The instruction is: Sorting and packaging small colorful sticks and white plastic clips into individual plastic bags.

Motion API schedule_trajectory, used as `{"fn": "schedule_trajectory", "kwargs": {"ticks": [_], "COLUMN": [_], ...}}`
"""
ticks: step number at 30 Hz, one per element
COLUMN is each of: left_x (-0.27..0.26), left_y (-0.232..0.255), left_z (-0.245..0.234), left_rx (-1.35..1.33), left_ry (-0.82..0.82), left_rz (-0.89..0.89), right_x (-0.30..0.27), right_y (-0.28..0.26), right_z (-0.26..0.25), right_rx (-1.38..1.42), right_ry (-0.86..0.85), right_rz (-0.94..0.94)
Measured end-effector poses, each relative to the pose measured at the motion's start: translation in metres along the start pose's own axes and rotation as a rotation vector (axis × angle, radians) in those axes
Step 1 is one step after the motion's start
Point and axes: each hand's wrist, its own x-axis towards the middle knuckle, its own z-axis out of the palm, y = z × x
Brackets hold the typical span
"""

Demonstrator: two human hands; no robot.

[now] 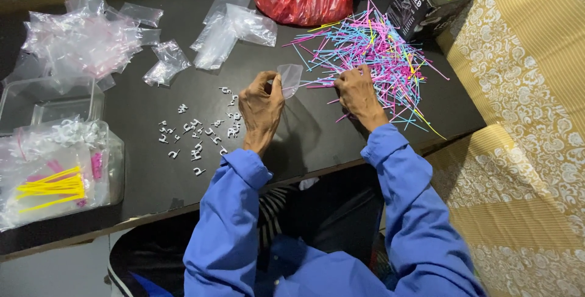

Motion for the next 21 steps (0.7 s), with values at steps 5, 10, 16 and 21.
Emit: {"fn": "schedule_trajectory", "kwargs": {"ticks": [5,10,16,21], "left_x": [-0.001,0.0,0.0,-0.001], "left_y": [0.003,0.0,0.0,0.005], "left_z": [-0.003,-0.003,-0.001,-0.002], "left_rx": [-0.008,-0.024,-0.024,-0.04], "left_ry": [0.0,0.007,0.002,0.003], "left_rz": [-0.015,0.006,0.009,0.015], "right_x": [-0.004,-0.001,0.014,0.018], "right_y": [0.002,0.027,0.025,0.015], "right_z": [0.003,-0.015,-0.08,-0.095], "right_rx": [0.083,0.491,1.01,1.091], "right_ry": [0.05,0.08,0.031,-0.023], "right_rz": [0.084,0.266,0.523,0.542]}}
